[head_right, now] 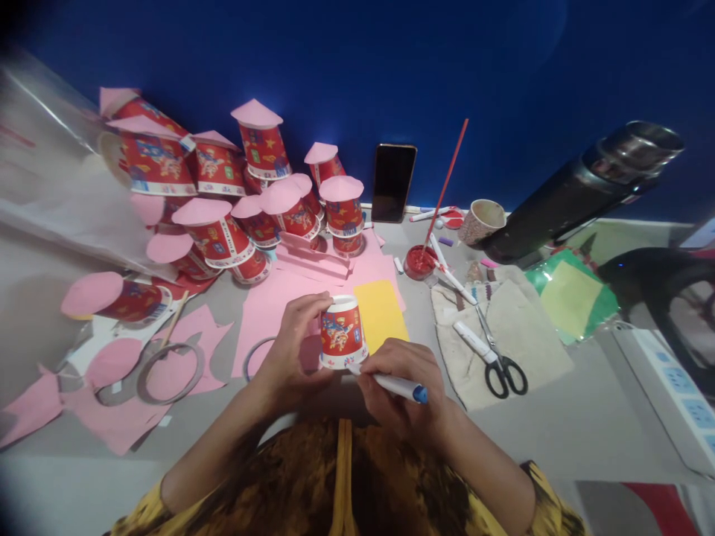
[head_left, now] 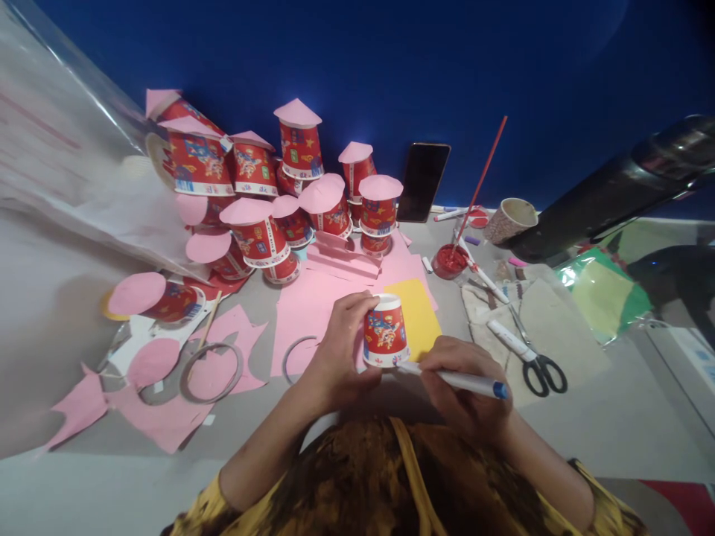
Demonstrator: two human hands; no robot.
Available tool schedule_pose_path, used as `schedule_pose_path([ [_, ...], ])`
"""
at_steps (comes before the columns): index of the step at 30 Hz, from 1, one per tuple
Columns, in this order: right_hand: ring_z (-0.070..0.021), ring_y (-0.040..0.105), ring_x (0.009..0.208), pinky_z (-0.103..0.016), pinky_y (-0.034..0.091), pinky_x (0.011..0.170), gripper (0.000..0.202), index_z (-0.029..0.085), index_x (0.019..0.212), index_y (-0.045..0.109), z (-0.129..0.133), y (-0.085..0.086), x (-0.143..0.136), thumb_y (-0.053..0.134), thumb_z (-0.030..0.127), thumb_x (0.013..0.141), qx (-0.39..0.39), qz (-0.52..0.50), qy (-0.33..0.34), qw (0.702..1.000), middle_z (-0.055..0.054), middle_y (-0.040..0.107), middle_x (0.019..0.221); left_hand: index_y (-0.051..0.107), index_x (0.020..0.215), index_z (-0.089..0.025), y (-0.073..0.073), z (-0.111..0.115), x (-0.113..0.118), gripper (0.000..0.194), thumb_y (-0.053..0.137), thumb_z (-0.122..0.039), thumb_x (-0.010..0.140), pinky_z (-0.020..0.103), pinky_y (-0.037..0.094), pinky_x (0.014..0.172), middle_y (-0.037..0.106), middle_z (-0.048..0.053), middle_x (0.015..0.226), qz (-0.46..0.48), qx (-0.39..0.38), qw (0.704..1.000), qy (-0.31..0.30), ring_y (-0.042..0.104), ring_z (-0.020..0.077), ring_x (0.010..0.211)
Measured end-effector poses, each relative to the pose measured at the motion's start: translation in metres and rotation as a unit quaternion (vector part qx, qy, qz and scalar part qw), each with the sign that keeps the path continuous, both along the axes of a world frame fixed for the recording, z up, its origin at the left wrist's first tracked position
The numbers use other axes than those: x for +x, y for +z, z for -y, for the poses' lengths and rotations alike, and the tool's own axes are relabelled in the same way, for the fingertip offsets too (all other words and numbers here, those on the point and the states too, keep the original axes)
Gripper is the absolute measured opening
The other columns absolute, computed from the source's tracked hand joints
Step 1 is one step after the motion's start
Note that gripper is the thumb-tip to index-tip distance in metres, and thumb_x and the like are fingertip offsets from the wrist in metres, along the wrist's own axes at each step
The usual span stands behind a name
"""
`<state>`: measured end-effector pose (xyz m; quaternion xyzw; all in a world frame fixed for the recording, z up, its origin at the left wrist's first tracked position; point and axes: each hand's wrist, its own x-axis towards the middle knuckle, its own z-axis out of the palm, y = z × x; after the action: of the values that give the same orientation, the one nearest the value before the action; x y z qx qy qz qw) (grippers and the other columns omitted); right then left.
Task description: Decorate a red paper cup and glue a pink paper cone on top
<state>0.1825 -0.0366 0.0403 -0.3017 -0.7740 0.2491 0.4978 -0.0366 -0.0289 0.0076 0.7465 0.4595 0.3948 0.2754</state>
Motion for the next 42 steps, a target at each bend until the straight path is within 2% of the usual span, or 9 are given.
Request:
schedule_pose_path([
  [7,-0.0153,0.064,0.058,-0.028,0.049,0.056,0.019,0.02,0.096,0.063,0.001,0.001,0.001,0.061,0.003,0.087,-0.005,0.009,-0.01,1.0,-0.002,0.069,0.072,0.039,0.149,-0.028,0.0,0.0,-0.001,0.098,0.071,-0.005,0.059,0.052,0.046,0.117,0.045,0.012,0.144,0.0,0.009,1.0,-0.005,0.047,0.0334,0.138],
  [12,-0.0157,0.061,0.057,-0.03,0.047,0.056,0.023,0.022,0.093,0.064,0.002,-0.001,0.007,0.058,0.001,0.087,-0.021,-0.034,-0.03,0.999,0.0,0.064,0.067,0.04,0.149,-0.027,0.002,0.001,-0.001,0.095,0.072,-0.005,0.062,0.054,0.047,0.115,0.046,0.013,0.144,-0.007,0.023,0.999,0.024,0.048,0.0344,0.137],
  [17,-0.0165,0.061,0.056,-0.031,0.048,0.055,0.023,0.022,0.093,0.065,0.002,-0.001,0.009,0.059,0.002,0.086,-0.028,-0.048,-0.039,0.998,0.0,0.064,0.066,0.039,0.15,-0.029,0.007,0.003,-0.001,0.096,0.073,-0.006,0.064,0.056,0.046,0.115,0.046,0.013,0.145,0.005,-0.005,0.999,0.041,0.047,0.0344,0.138],
  [23,-0.0156,0.059,0.052,-0.029,0.046,0.051,0.02,0.023,0.092,0.062,0.001,0.006,0.007,0.059,0.005,0.083,-0.015,-0.025,-0.034,0.999,0.001,0.062,0.064,0.04,0.151,-0.029,0.005,0.003,-0.002,0.093,0.077,-0.011,0.068,0.052,0.046,0.116,0.045,0.011,0.145,0.011,-0.019,0.999,0.035,0.047,0.0319,0.138],
  [28,-0.0152,0.059,0.052,-0.029,0.046,0.051,0.012,0.023,0.088,0.06,0.002,0.009,0.009,0.06,0.011,0.086,-0.013,0.032,-0.033,0.999,0.001,0.064,0.064,0.039,0.152,-0.027,0.001,0.002,-0.001,0.092,0.079,-0.016,0.07,0.052,0.046,0.115,0.044,0.013,0.146,0.016,-0.006,0.999,0.038,0.045,0.0327,0.14],
  [34,-0.0172,0.066,0.061,-0.03,0.053,0.056,0.018,0.021,0.098,0.063,0.001,0.004,0.005,0.063,0.009,0.086,-0.03,-0.006,-0.014,0.999,-0.003,0.07,0.073,0.041,0.148,-0.025,0.001,0.001,0.003,0.094,0.084,-0.02,0.065,0.054,0.05,0.109,0.046,0.013,0.136,-0.049,0.027,0.996,0.073,0.051,0.0347,0.13],
  [37,-0.0169,0.066,0.062,-0.029,0.053,0.057,0.017,0.021,0.098,0.064,0.001,0.006,0.003,0.063,0.009,0.086,-0.027,0.017,0.011,0.999,-0.003,0.07,0.075,0.039,0.149,-0.024,0.001,0.002,0.003,0.094,0.079,-0.017,0.064,0.054,0.05,0.108,0.046,0.014,0.136,-0.069,0.027,0.994,0.078,0.051,0.0353,0.129],
  [42,-0.0169,0.066,0.064,-0.028,0.053,0.058,0.019,0.022,0.097,0.064,0.0,0.01,0.002,0.062,0.008,0.084,-0.02,0.034,0.011,0.999,-0.003,0.069,0.076,0.039,0.15,-0.025,0.0,0.003,0.003,0.094,0.077,-0.016,0.064,0.054,0.049,0.108,0.046,0.014,0.135,-0.087,0.04,0.991,0.089,0.051,0.0359,0.129],
])
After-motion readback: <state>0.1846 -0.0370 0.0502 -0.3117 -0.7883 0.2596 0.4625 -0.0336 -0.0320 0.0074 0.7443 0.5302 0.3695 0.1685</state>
